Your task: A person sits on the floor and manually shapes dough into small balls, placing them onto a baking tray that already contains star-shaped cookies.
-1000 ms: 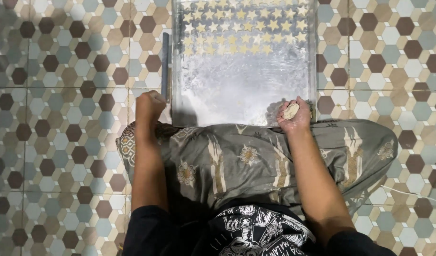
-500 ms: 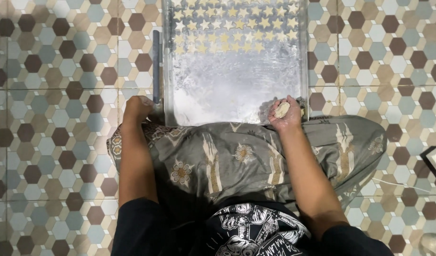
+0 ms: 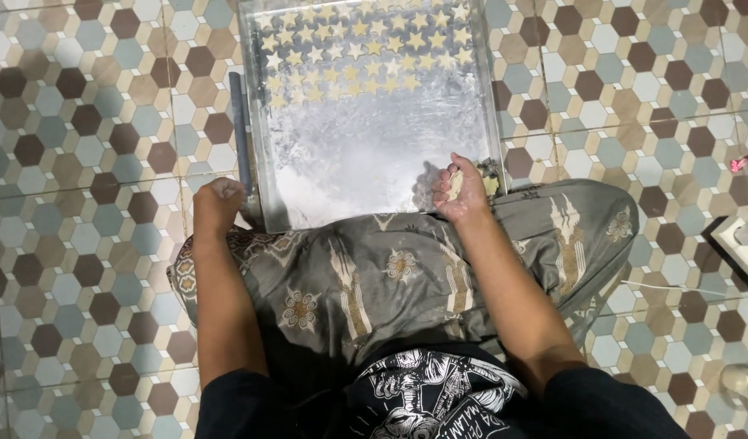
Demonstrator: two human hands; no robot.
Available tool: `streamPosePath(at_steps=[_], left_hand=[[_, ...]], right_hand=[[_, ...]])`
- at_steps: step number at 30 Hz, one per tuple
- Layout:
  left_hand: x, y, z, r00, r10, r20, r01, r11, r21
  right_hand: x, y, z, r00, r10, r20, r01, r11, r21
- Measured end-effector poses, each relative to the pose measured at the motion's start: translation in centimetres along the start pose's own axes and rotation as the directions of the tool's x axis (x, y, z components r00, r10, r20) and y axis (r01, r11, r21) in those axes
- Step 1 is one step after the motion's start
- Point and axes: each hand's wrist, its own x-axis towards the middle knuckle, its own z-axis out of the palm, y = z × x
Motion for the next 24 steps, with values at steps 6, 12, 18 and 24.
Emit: streamPosePath(at_steps=[6, 12, 18, 24], left_hand=[[-0.2, -0.1, -0.6, 0.996, 0.093, -0.013, -0.093, 0.996, 0.000], [-0.1, -1.1, -0.5, 0.997, 0.072, 0.009, -0.072, 0.997, -0.006], [-1.6, 1.6, -1.2, 0.994, 0.103, -0.023, -0.106, 0.978, -0.179], [-1.8, 2.6, -1.8, 0.999, 0.034, -0.002, -0.034, 0.983, -0.178]], right_hand=[[-0.4, 0.8, -0.1, 0.997, 0.001, 0.080, 0.003, 0.999, -0.042], [-5.4, -6.8, 1.6, 0.982, -0.169, 0.080, 0.175, 0.982, -0.073], [-6.5, -23.6, -10.0, 0.772, -0.636, -0.005, 0.588, 0.717, -0.374], [-13.0, -20.9, -20.0, 0.494, -0.869, 0.028, 0.247, 0.110, -0.963]])
